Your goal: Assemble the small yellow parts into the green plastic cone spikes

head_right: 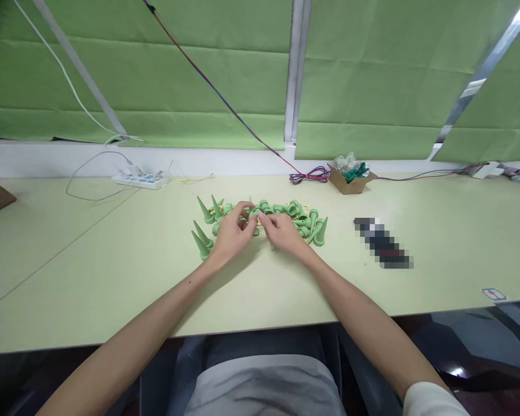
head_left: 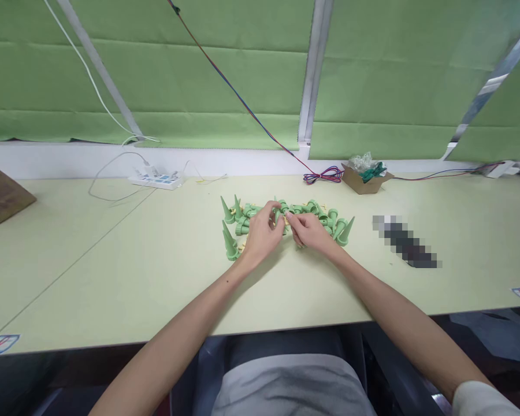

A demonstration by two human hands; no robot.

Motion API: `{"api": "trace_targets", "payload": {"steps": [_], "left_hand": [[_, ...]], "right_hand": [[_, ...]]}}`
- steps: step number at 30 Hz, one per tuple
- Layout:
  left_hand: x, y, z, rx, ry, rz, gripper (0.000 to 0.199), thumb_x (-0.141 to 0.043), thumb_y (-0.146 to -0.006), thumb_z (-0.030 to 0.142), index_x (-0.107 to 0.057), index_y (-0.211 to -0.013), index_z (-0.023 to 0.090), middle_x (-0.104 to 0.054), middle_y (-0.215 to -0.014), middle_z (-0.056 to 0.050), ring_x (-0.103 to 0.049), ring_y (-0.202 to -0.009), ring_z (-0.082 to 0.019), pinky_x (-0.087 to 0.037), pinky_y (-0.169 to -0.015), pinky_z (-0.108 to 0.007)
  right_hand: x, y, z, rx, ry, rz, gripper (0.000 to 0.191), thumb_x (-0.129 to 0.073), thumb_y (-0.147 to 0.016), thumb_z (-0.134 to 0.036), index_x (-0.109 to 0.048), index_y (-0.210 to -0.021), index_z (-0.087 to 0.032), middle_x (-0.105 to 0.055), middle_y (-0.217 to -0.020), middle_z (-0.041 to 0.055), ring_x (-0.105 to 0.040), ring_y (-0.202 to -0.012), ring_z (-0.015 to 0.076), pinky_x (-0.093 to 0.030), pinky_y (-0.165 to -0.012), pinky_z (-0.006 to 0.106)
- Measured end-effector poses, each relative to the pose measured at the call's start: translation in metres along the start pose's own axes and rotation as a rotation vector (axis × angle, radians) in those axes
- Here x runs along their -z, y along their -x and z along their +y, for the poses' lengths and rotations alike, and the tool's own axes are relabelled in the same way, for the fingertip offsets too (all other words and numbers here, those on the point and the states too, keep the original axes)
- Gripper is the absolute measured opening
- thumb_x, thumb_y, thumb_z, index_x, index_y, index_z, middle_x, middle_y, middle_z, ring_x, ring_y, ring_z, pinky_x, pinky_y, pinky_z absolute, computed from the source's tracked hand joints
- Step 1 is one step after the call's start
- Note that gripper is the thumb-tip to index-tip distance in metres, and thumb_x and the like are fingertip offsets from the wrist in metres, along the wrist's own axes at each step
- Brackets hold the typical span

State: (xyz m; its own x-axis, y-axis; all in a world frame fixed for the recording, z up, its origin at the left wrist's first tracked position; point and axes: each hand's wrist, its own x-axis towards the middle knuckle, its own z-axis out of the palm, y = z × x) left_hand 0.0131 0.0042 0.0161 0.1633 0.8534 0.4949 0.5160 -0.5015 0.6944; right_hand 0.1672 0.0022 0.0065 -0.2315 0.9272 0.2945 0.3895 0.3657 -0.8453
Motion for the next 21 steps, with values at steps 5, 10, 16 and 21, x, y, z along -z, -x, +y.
{"api": "trace_targets", "payload": {"steps": [5,10,16,21], "left_hand": [[-0.0014,0.0002,-0.0015,-0.022,0.0,-0.008,0.021,-0.051,-0.088,0.028,-0.057,-0.106,0.022,-0.051,-0.07,0.004,-0.042,-0.052,-0.008,-0.037,-0.058,-0.024],[0.0011,-0.0011,0.0003,0.005,-0.005,0.011,0.021,-0.051,-0.087,0.027,-0.057,-0.106,0.022,-0.052,-0.07,0.003,-0.043,-0.052,-0.009,-0.037,-0.058,-0.024],[0.0021,-0.002,0.0012,0.021,-0.018,0.027,0.02,-0.051,-0.086,0.025,-0.057,-0.104,0.021,-0.05,-0.067,0.004,-0.043,-0.053,-0.009,-0.037,-0.059,-0.024],[-0.0012,-0.0005,-0.0013,-0.017,-0.004,0.003,0.02,-0.051,-0.087,0.026,-0.058,-0.105,0.022,-0.05,-0.069,0.004,-0.042,-0.052,-0.009,-0.037,-0.058,-0.024]], "right_hand": [[-0.001,-0.0011,0.001,-0.062,0.041,0.013,0.071,-0.033,-0.094,-0.067,-0.037,-0.039,-0.021,-0.043,-0.035,0.0003,-0.044,-0.036,0.0108,-0.042,-0.051,0.027],[-0.002,-0.0022,0.0012,-0.009,-0.039,0.07,0.054,-0.039,-0.093,-0.065,-0.045,-0.062,-0.022,-0.048,-0.044,-0.0032,-0.046,-0.038,0.0118,-0.039,-0.047,0.026],[-0.002,-0.0011,0.0004,0.034,-0.088,0.046,0.045,-0.049,-0.09,-0.062,-0.044,-0.069,-0.022,-0.045,-0.046,-0.0055,-0.043,-0.038,0.011,-0.035,-0.044,0.026],[-0.0015,-0.0008,0.001,0.028,0.027,0.069,0.053,-0.039,-0.096,-0.058,-0.038,-0.057,-0.022,-0.04,-0.042,-0.0035,-0.039,-0.041,0.0112,-0.032,-0.047,0.027]]}}
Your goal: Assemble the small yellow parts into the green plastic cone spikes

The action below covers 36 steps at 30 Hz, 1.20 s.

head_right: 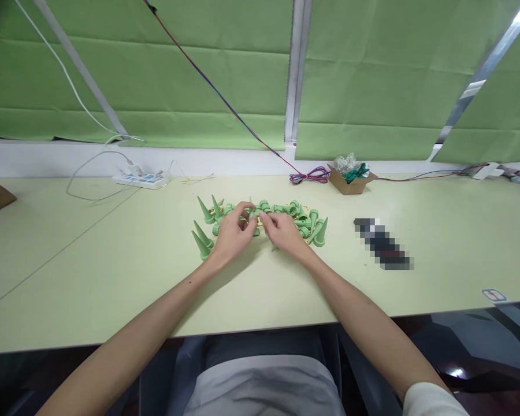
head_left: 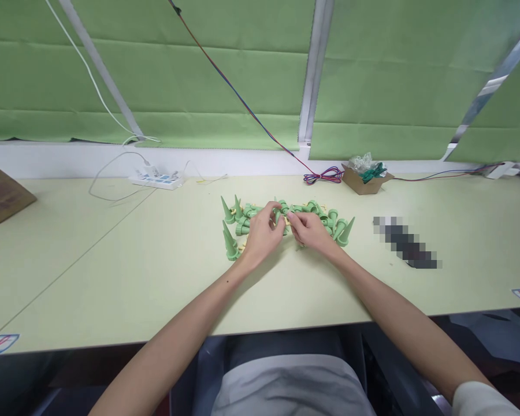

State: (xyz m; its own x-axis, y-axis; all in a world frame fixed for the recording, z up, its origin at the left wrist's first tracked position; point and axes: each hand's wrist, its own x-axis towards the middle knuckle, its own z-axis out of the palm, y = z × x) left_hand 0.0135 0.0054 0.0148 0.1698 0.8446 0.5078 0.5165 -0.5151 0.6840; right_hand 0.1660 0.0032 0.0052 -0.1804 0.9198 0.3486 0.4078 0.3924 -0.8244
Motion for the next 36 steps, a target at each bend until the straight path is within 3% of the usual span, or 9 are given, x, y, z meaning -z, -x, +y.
{"api": "trace_targets", "payload": {"steps": [5,14,19,24,32,36], "left_hand": [[-0.001,0.0009,-0.0007,-0.033,0.0,-0.033,0.02,-0.049,-0.088,0.026,-0.058,-0.106,0.022,-0.051,-0.068,0.003,-0.043,-0.053,-0.009,-0.037,-0.058,-0.024],[0.0031,-0.0014,0.0006,0.022,-0.016,0.024,0.019,-0.05,-0.087,0.026,-0.059,-0.103,0.021,-0.053,-0.069,0.003,-0.043,-0.053,-0.01,-0.038,-0.059,-0.025],[0.0012,0.0,0.0002,-0.004,-0.007,-0.002,0.02,-0.05,-0.087,0.026,-0.059,-0.105,0.022,-0.052,-0.069,0.003,-0.041,-0.051,-0.009,-0.037,-0.058,-0.024],[-0.0001,0.0004,0.0002,-0.033,-0.015,-0.025,0.021,-0.05,-0.088,0.026,-0.059,-0.106,0.021,-0.054,-0.07,0.002,-0.045,-0.054,-0.01,-0.038,-0.058,-0.024],[0.0019,-0.0011,-0.0012,0.005,-0.039,0.021,0.021,-0.049,-0.088,0.027,-0.061,-0.105,0.021,-0.058,-0.074,0.0,-0.047,-0.055,-0.011,-0.04,-0.06,-0.026],[0.0018,-0.0006,-0.0003,0.003,-0.039,0.016,0.021,-0.05,-0.088,0.027,-0.061,-0.105,0.021,-0.058,-0.074,0.0,-0.045,-0.054,-0.01,-0.04,-0.061,-0.025]], "right_hand": [[-0.0012,-0.0006,-0.0002,-0.049,0.048,0.016,0.059,-0.033,-0.096,-0.061,-0.028,-0.05,-0.024,-0.035,-0.04,-0.0023,-0.035,-0.041,0.0114,-0.031,-0.048,0.029],[0.0,0.0015,-0.0028,0.024,-0.036,-0.029,0.031,-0.045,-0.095,-0.048,-0.046,-0.078,-0.023,-0.049,-0.053,-0.0043,-0.043,-0.046,0.0128,-0.035,-0.05,0.026],[0.0006,0.0005,-0.001,0.057,0.057,-0.011,0.044,-0.039,-0.098,-0.049,-0.039,-0.062,-0.022,-0.044,-0.047,-0.003,-0.041,-0.048,0.0131,-0.035,-0.053,0.028],[-0.0017,-0.0015,0.0026,-0.009,0.08,0.016,0.056,-0.031,-0.098,-0.056,-0.029,-0.053,-0.023,-0.037,-0.043,-0.002,-0.037,-0.045,0.013,-0.032,-0.051,0.029],[-0.0004,0.0007,-0.0032,0.024,0.021,0.02,0.042,-0.039,-0.097,-0.055,-0.041,-0.069,-0.023,-0.051,-0.053,-0.0019,-0.044,-0.049,0.014,-0.037,-0.053,0.028],[0.0,0.0014,-0.0033,0.047,0.051,-0.009,0.046,-0.036,-0.097,-0.056,-0.04,-0.065,-0.023,-0.05,-0.052,-0.001,-0.046,-0.051,0.0147,-0.039,-0.056,0.028]]}}
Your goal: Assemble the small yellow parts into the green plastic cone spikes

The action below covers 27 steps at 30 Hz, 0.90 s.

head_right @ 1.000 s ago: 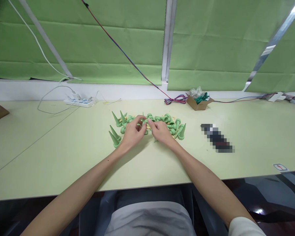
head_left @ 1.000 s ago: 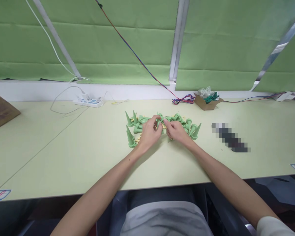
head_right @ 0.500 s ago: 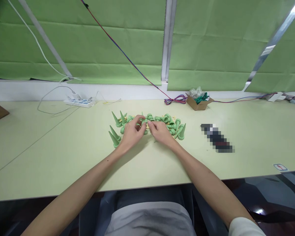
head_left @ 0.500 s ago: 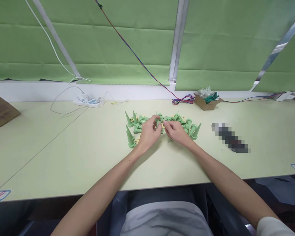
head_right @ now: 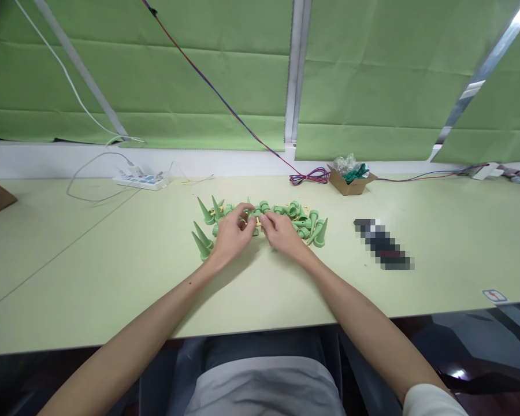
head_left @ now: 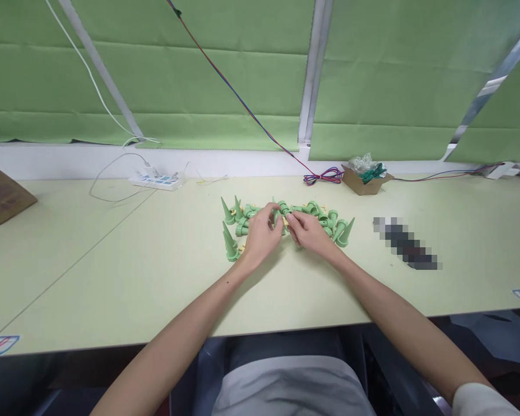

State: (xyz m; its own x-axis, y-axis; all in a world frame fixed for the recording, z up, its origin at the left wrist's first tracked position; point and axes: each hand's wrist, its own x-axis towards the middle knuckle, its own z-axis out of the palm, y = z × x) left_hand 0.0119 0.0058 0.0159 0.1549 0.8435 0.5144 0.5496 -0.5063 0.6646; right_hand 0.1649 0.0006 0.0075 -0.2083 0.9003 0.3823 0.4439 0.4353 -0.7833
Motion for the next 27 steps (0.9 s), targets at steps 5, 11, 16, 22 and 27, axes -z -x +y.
{"api": "trace_targets", "payload": {"steps": [5,11,16,22,27], "left_hand": [[-0.0012,0.0014,0.0007,-0.029,0.004,-0.036,0.022,-0.049,-0.088,0.027,-0.06,-0.106,0.021,-0.057,-0.073,0.001,-0.044,-0.053,-0.01,-0.039,-0.06,-0.025],[-0.0003,0.0006,0.0009,-0.024,-0.01,-0.035,0.022,-0.049,-0.088,0.026,-0.061,-0.106,0.021,-0.057,-0.072,0.0,-0.046,-0.055,-0.011,-0.04,-0.061,-0.025],[0.0011,-0.001,0.0007,0.023,-0.013,0.008,0.02,-0.05,-0.087,0.025,-0.061,-0.104,0.021,-0.06,-0.073,0.0,-0.047,-0.055,-0.012,-0.041,-0.063,-0.026],[0.0004,-0.0004,-0.0009,0.008,-0.021,0.0,0.021,-0.05,-0.087,0.025,-0.062,-0.103,0.021,-0.06,-0.074,0.0,-0.048,-0.056,-0.012,-0.04,-0.062,-0.026],[-0.0003,0.0008,-0.0002,-0.025,-0.021,-0.016,0.022,-0.05,-0.087,0.025,-0.062,-0.105,0.021,-0.059,-0.074,0.0,-0.046,-0.054,-0.011,-0.04,-0.062,-0.026]], "right_hand": [[-0.0017,-0.0008,0.0028,-0.045,0.028,0.002,0.057,-0.03,-0.097,-0.061,-0.035,-0.055,-0.023,-0.043,-0.044,-0.0008,-0.043,-0.047,0.0143,-0.037,-0.053,0.029],[-0.0021,-0.0016,0.0042,-0.059,-0.004,0.023,0.059,-0.03,-0.096,-0.064,-0.036,-0.055,-0.023,-0.044,-0.045,-0.0007,-0.043,-0.046,0.0137,-0.037,-0.052,0.028],[-0.0012,-0.0008,0.0021,-0.045,-0.076,0.007,0.04,-0.038,-0.097,-0.054,-0.044,-0.073,-0.023,-0.053,-0.055,-0.0022,-0.046,-0.044,0.0131,-0.038,-0.049,0.027],[0.0002,0.0011,0.0003,-0.019,-0.042,-0.057,0.033,-0.04,-0.097,-0.045,-0.042,-0.073,-0.023,-0.052,-0.055,-0.0034,-0.047,-0.044,0.0129,-0.039,-0.052,0.028],[0.0008,-0.0003,0.0014,-0.021,0.019,-0.051,0.048,-0.034,-0.099,-0.052,-0.04,-0.062,-0.023,-0.045,-0.046,-0.0024,-0.046,-0.047,0.0143,-0.039,-0.055,0.028]]}}
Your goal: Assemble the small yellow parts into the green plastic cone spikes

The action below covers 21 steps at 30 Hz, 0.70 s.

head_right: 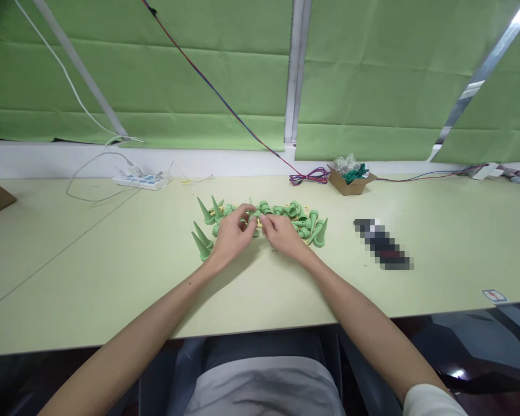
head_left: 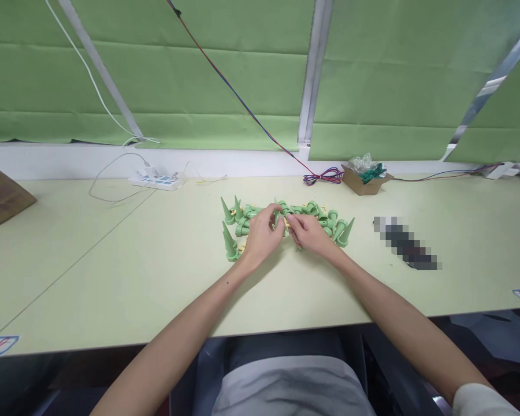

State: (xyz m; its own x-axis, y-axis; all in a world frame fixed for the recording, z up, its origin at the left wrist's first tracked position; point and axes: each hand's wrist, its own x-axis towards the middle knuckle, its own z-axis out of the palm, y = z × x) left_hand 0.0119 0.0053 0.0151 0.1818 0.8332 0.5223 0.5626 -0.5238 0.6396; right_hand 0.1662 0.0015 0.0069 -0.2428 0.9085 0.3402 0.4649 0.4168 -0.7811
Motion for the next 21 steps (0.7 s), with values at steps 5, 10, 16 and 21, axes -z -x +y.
{"api": "trace_targets", "payload": {"steps": [5,10,16,21], "left_hand": [[0.0002,-0.0007,0.0007,0.01,0.006,-0.003,0.022,-0.049,-0.087,0.024,-0.061,-0.105,0.021,-0.06,-0.074,0.0,-0.046,-0.054,-0.01,-0.04,-0.062,-0.026],[0.0006,-0.0015,-0.0004,0.031,-0.01,0.024,0.021,-0.05,-0.087,0.024,-0.062,-0.103,0.021,-0.06,-0.074,0.0,-0.047,-0.055,-0.011,-0.041,-0.062,-0.026],[-0.001,-0.0006,-0.0015,0.008,-0.008,0.013,0.021,-0.051,-0.087,0.024,-0.062,-0.104,0.021,-0.059,-0.073,0.0,-0.046,-0.054,-0.011,-0.041,-0.063,-0.026],[-0.0014,0.0,-0.0004,-0.003,-0.001,-0.002,0.021,-0.051,-0.087,0.024,-0.062,-0.104,0.021,-0.06,-0.074,0.0,-0.047,-0.055,-0.011,-0.041,-0.063,-0.026]], "right_hand": [[-0.0014,-0.0002,0.0009,-0.014,-0.028,0.032,0.052,-0.031,-0.098,-0.057,-0.04,-0.061,-0.022,-0.045,-0.046,-0.0021,-0.044,-0.047,0.0139,-0.038,-0.055,0.028],[-0.0016,0.001,0.0007,0.015,-0.043,0.0,0.037,-0.04,-0.097,-0.052,-0.045,-0.075,-0.023,-0.051,-0.053,-0.0033,-0.046,-0.047,0.014,-0.038,-0.053,0.027],[-0.0013,0.0,0.0006,0.06,0.046,-0.004,0.043,-0.034,-0.099,-0.048,-0.04,-0.064,-0.023,-0.049,-0.049,-0.0019,-0.046,-0.05,0.0146,-0.039,-0.058,0.028],[-0.002,-0.0003,0.0001,0.015,0.037,-0.008,0.055,-0.028,-0.099,-0.057,-0.037,-0.057,-0.023,-0.045,-0.045,-0.001,-0.044,-0.049,0.0145,-0.038,-0.057,0.028]]}}
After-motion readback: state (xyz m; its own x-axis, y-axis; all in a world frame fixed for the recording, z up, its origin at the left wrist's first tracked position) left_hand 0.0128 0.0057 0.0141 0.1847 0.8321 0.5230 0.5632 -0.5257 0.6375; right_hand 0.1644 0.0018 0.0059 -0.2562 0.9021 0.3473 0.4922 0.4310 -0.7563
